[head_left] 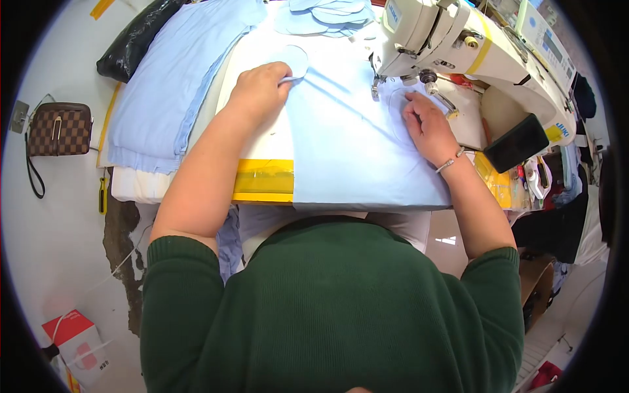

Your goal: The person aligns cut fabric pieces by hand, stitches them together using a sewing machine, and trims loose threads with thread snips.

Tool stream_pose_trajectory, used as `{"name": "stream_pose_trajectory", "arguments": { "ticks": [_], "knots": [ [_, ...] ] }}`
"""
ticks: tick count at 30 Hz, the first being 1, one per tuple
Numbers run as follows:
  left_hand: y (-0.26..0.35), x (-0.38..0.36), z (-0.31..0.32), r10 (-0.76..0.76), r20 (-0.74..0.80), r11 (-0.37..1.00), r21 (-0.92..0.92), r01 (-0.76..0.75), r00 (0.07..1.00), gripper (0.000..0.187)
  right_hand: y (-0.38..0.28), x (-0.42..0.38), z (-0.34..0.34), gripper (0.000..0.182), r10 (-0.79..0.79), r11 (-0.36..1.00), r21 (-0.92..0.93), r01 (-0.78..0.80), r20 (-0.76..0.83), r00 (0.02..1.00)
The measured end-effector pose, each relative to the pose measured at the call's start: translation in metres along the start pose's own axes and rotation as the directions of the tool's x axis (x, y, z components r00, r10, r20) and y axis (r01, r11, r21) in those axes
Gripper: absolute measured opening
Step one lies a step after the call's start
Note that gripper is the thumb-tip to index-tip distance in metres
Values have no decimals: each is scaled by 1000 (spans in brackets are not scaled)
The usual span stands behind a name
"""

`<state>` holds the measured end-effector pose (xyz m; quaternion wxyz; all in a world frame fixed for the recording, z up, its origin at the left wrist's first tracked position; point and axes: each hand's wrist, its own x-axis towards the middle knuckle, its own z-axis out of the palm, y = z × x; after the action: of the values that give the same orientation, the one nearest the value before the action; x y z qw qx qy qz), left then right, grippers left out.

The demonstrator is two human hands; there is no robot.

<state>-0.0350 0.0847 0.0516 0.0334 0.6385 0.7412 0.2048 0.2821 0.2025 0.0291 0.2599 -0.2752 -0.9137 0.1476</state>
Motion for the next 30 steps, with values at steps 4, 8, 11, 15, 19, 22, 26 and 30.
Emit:
{"name": "stream_pose_trajectory", "arguments": {
  "ticks": [4, 8, 11, 15, 19, 22, 26, 30],
  "knots": [
    [-20, -2, 10, -93, -74, 973, -218, 75, 993, 23, -4, -6, -9, 7, 11, 1000, -14, -11, -2, 1000],
    [-39, 4, 7, -123, -221, 966, -252, 65, 967, 25, -33, -2, -7, 9, 170, 979, 97, -181, 106, 980],
    [-56, 8, 7, -107, -429, 926, -371, -66, 897, 26, -63, 5, 11, 10, -106, 978, 193, 85, 105, 989],
    [-63, 8, 2, -114, -426, 902, -423, -86, 898, 27, -113, -10, 9, 9, -367, 888, 415, 197, 382, 848],
    [-63, 9, -1, -127, -383, 861, -501, -90, 915, 29, -130, -26, 4, 8, -417, 793, 581, 181, 302, 857],
    [-62, 11, -3, -114, -357, 843, -528, -100, 927, 29, -125, -23, 6, 6, -303, 832, 545, 105, 286, 909],
    [-69, 11, -4, -113, -333, 810, -577, -108, 936, 30, -121, -2, 22, 5, -110, 975, 211, 62, 224, 968],
    [-87, 16, -2, -155, -356, 809, -582, -88, 922, 29, -135, 18, 12, 10, -111, 975, 207, 77, 158, 981]
  ]
}}
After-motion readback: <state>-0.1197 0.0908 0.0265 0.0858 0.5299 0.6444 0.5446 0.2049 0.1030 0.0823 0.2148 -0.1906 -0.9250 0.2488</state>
